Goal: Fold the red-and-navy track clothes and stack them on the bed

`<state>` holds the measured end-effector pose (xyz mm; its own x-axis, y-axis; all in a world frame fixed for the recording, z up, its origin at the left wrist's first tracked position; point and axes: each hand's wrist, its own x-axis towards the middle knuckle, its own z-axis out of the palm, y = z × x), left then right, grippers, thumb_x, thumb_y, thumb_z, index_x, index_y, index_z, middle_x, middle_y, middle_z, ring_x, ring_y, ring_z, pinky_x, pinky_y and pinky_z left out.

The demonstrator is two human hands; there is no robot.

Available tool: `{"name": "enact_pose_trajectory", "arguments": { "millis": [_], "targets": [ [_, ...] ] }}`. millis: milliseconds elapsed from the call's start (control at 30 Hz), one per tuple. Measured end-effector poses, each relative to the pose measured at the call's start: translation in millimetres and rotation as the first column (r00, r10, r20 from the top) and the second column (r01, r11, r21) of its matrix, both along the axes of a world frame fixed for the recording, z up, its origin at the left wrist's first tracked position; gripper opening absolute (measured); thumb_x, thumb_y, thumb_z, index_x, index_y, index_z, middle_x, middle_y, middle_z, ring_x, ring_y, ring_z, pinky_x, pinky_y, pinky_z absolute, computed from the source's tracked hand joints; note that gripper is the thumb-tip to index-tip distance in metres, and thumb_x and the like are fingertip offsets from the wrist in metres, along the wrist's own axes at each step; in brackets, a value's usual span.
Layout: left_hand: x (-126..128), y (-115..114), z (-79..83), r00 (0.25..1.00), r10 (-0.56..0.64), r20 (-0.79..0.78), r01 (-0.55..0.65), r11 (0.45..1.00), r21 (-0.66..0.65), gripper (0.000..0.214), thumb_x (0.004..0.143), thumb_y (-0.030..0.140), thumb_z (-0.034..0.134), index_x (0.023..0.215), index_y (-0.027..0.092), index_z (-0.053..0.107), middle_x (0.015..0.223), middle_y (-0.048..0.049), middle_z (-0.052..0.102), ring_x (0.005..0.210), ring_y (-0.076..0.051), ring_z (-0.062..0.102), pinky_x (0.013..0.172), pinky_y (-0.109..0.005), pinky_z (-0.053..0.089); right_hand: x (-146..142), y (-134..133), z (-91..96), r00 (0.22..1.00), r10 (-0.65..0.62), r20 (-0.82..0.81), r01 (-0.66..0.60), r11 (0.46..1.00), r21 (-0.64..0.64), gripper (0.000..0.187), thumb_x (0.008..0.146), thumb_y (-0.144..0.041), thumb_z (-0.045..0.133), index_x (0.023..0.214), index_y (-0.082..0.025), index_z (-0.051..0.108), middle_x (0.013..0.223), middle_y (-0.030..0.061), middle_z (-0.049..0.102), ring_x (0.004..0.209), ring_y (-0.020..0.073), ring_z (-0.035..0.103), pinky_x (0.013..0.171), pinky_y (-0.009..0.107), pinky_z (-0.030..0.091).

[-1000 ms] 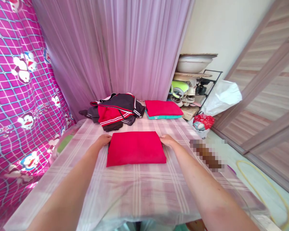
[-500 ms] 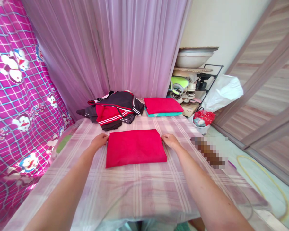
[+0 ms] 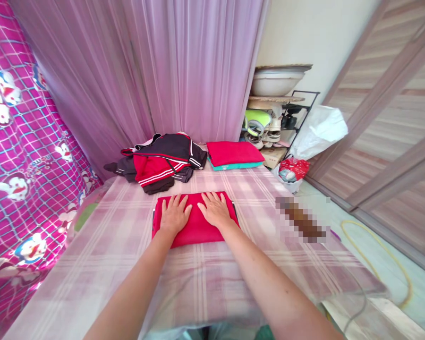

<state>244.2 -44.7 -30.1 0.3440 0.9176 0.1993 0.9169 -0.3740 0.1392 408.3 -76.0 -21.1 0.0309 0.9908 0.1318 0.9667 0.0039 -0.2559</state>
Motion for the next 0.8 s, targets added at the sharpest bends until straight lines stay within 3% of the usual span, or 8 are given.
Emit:
{"name": "enact_pose_trajectory", "arguments": {
  "millis": [333,567,800],
  "targets": [
    [-27,1,-5.3,0.998,-0.047,0.030,0.045,0.997,0.055,0.056,0.099,0.045,0.034,0.145,0.018,0.052,0.153,-0.0121,0.048,0.143,-0.031,0.040,0.119,-0.051,0.027,23,-10,-8.9,0.986,-0.166,-0.007,0.166,0.986,-0.023,0.059,0.102,-0.049,0.031,0.151,-0.019,0.043,0.159,0.0151,0.036,0.146,0.0333,0.030,0.116,0.054,0.024],
    [-44,-4,-13.2,1.000,0.019,0.016,-0.020,0.997,0.076,0.057,0.099,0.044,0.034,0.148,0.017,0.047,0.155,-0.0127,0.045,0.145,-0.030,0.038,0.119,-0.050,0.029,48,-23,-21.5,0.991,-0.119,-0.061,0.117,0.993,-0.028,0.057,0.102,-0.045,0.034,0.153,-0.019,0.040,0.162,0.0142,0.032,0.149,0.0287,0.028,0.118,0.047,0.025],
    [-38,-6,-10.2,0.999,0.034,0.004,-0.034,0.995,0.093,0.055,0.099,0.043,0.035,0.147,0.018,0.049,0.154,-0.0116,0.046,0.145,-0.029,0.039,0.118,-0.050,0.032,72,-38,-50.5,0.979,-0.070,-0.191,0.092,0.989,0.113,0.051,0.101,-0.037,0.032,0.149,-0.025,0.046,0.158,0.0088,0.040,0.145,0.0242,0.037,0.117,0.049,0.029]
  ]
}}
